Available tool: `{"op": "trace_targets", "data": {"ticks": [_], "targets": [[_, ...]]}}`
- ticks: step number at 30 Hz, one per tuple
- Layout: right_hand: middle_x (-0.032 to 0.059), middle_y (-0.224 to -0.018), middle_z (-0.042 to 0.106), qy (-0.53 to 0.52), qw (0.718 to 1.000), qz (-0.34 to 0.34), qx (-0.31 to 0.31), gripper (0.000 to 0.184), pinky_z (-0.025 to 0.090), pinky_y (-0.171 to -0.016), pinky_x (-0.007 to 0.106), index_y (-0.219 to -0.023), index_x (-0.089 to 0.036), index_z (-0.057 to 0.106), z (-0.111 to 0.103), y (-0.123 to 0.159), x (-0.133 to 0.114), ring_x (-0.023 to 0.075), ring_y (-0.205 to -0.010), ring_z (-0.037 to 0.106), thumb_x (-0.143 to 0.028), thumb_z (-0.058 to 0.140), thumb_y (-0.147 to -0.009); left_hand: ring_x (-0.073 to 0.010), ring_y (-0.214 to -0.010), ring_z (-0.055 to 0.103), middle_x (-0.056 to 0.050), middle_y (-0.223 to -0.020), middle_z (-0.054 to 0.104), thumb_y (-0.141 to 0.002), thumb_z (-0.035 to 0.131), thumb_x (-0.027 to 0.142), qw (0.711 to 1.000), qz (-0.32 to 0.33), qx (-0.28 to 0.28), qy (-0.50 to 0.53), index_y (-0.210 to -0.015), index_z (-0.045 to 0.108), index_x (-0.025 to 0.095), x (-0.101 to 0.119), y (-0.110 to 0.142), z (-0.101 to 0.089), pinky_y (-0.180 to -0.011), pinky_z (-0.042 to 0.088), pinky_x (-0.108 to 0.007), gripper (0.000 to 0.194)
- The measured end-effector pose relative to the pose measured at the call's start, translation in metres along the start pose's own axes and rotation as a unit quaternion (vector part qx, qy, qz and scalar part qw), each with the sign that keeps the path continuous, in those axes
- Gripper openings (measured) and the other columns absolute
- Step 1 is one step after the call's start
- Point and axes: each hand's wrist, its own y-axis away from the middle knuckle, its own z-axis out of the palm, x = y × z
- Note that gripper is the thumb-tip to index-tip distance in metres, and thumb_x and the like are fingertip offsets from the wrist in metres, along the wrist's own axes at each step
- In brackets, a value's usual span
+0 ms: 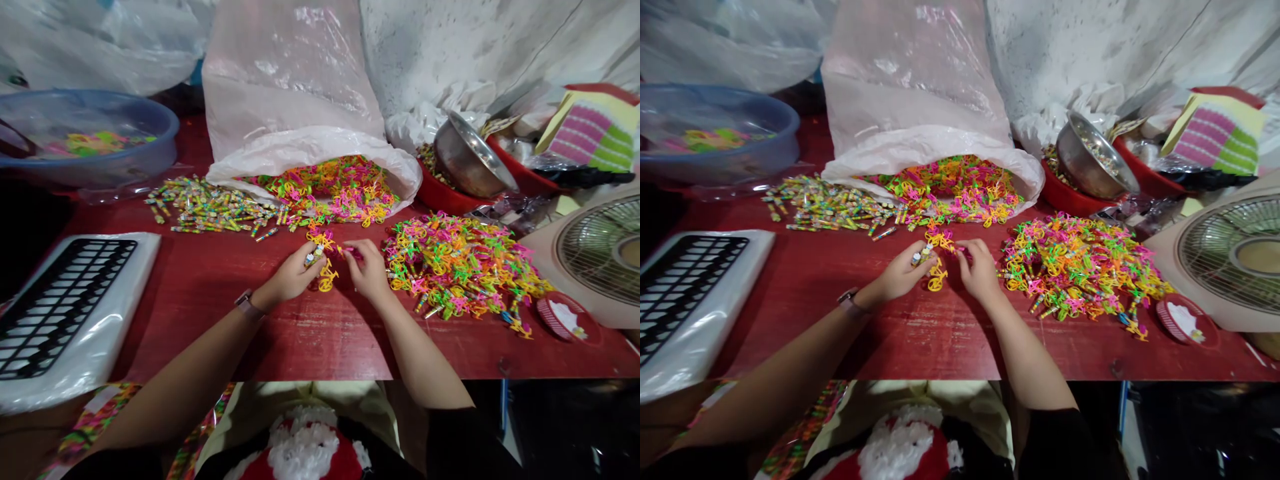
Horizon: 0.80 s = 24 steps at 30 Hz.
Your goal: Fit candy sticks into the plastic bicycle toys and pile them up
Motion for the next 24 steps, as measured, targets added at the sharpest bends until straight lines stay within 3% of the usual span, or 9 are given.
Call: {"op": "trace_targets", "data": {"ticks": [4, 7, 9, 11, 16, 20, 24], "targets": [[0.0081, -0.103, 0.074, -0.168, 0.976, 0.123, 0.066, 0.03, 0.053, -0.094, 0.037, -0.105, -0.021, 0.069, -0.001, -0.006, 0.011, 0.0219, -0.097, 0.067, -0.047, 0.065, -0.093, -0.0222, -0.099, 0.063, -0.009, -0.107, 0.067, -0.104, 0.049, 0.045, 0.993, 0.051, -0.073, -0.071, -0.111, 0.059, 0.018, 0.005, 0.003, 0.001, -0.094, 0.051, -0.038, 0.03], [0.0022, -0.087, 0.071, -0.363, 0.911, 0.186, 0.065, 0.039, 0.055, -0.079, 0.031, -0.096, -0.023, 0.066, -0.001, -0.008, 0.007, 0.017, -0.078, 0.065, -0.054, 0.08, -0.079, -0.0268, -0.124, 0.057, -0.014, -0.128, 0.065, -0.104, 0.05, 0.041, 0.989, 0.095, -0.053, -0.099, -0.12, 0.059, 0.019, 0.01, 0.005, 0.002, -0.11, 0.043, -0.043, 0.03], [-0.0001, -0.08, 0.069, -0.445, 0.869, 0.213, 0.037, 0.043, 0.054, -0.071, 0.029, -0.091, -0.024, 0.065, 0.002, -0.006, -0.003, 0.0154, -0.071, 0.063, -0.054, 0.088, -0.071, -0.0243, -0.111, 0.064, -0.012, -0.116, 0.069, -0.104, 0.048, 0.041, 0.992, 0.078, -0.081, -0.062, -0.117, 0.06, 0.019, 0.011, 0.008, 0.004, -0.101, 0.049, -0.039, 0.028], [-0.0006, -0.079, 0.07, -0.482, 0.847, 0.224, 0.006, 0.045, 0.055, -0.07, 0.029, -0.091, -0.024, 0.067, 0.004, -0.004, -0.013, 0.0148, -0.069, 0.063, -0.051, 0.092, -0.067, -0.0201, -0.087, 0.065, -0.007, -0.096, 0.07, -0.105, 0.046, 0.043, 0.992, 0.046, -0.117, -0.024, -0.109, 0.061, 0.019, 0.012, 0.01, 0.007, -0.085, 0.052, -0.034, 0.029], [0.0001, -0.084, 0.074, -0.489, 0.843, 0.221, -0.044, 0.041, 0.057, -0.074, 0.029, -0.092, -0.023, 0.073, 0.005, 0.001, -0.025, 0.0148, -0.072, 0.066, -0.046, 0.094, -0.066, -0.0191, -0.086, 0.061, -0.006, -0.093, 0.068, -0.103, 0.049, 0.05, 0.996, 0.038, -0.086, 0.001, -0.102, 0.064, 0.017, 0.012, 0.015, 0.011, -0.081, 0.049, -0.031, 0.036], [-0.0003, -0.084, 0.076, -0.504, 0.833, 0.228, -0.03, 0.037, 0.057, -0.072, 0.028, -0.087, -0.023, 0.075, 0.002, 0.0, -0.025, 0.0145, -0.072, 0.067, -0.044, 0.095, -0.064, -0.0173, -0.084, 0.057, -0.005, -0.098, 0.064, -0.102, 0.054, 0.048, 0.997, 0.042, -0.065, 0.027, -0.121, 0.057, 0.018, 0.013, 0.016, 0.01, -0.078, 0.048, -0.029, 0.036], [-0.0011, -0.084, 0.077, -0.519, 0.818, 0.247, -0.036, 0.036, 0.056, -0.071, 0.026, -0.087, -0.023, 0.078, 0.001, 0.0, -0.026, 0.0134, -0.071, 0.067, -0.04, 0.097, -0.062, -0.0156, -0.078, 0.052, -0.003, -0.091, 0.059, -0.102, 0.055, 0.047, 0.996, 0.045, -0.067, 0.024, -0.114, 0.057, 0.018, 0.014, 0.017, 0.007, -0.071, 0.044, -0.028, 0.031]]}}
